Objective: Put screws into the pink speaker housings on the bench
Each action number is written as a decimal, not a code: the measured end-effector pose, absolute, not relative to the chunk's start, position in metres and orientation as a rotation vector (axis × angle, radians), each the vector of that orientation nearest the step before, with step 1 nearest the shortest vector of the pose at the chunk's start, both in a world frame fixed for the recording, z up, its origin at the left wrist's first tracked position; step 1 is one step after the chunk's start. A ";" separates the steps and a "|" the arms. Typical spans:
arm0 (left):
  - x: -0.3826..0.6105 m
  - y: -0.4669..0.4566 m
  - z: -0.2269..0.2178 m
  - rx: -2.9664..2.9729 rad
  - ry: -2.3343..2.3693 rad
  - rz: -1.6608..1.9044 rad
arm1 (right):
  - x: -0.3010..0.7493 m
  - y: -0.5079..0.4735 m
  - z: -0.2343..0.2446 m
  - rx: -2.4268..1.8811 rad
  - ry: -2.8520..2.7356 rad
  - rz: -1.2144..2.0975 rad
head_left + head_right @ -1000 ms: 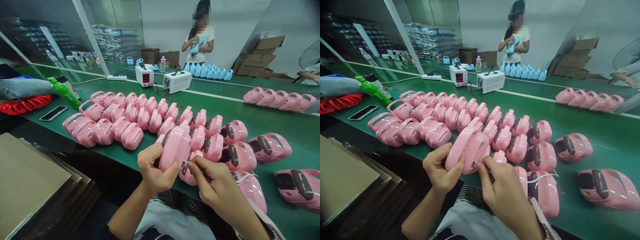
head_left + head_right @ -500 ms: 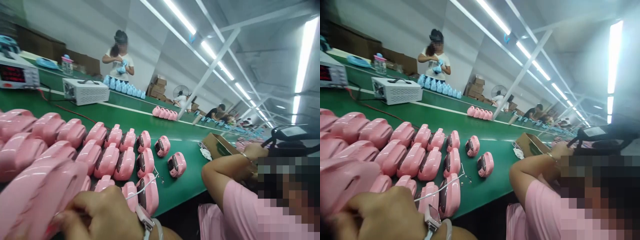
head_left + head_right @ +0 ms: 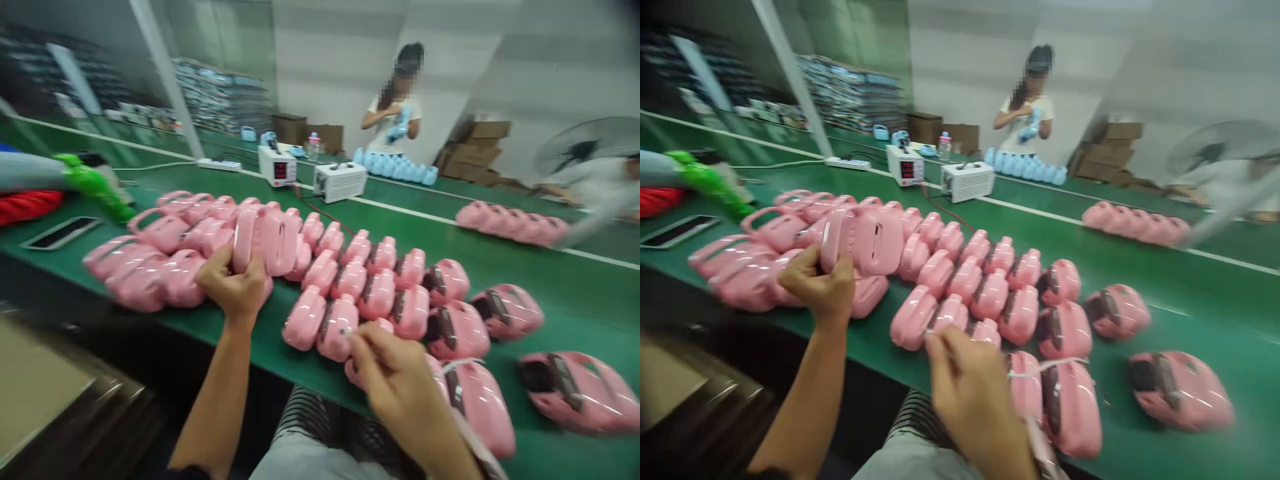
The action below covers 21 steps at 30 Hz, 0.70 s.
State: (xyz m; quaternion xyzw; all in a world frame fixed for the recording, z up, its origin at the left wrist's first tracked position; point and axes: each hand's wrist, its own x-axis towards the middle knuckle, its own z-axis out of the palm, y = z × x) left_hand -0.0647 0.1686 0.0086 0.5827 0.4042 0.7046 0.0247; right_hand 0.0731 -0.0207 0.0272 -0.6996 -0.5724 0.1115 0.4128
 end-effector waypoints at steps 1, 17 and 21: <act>-0.070 0.176 0.011 1.759 1.294 2.225 | 0.082 -0.025 0.025 -1.736 -1.422 0.293; -0.083 0.153 -0.063 2.049 1.472 1.198 | 0.149 0.026 0.038 -1.954 -1.453 0.200; -0.066 0.178 -0.026 2.154 1.467 0.957 | 0.143 0.041 0.042 -1.858 -1.504 0.221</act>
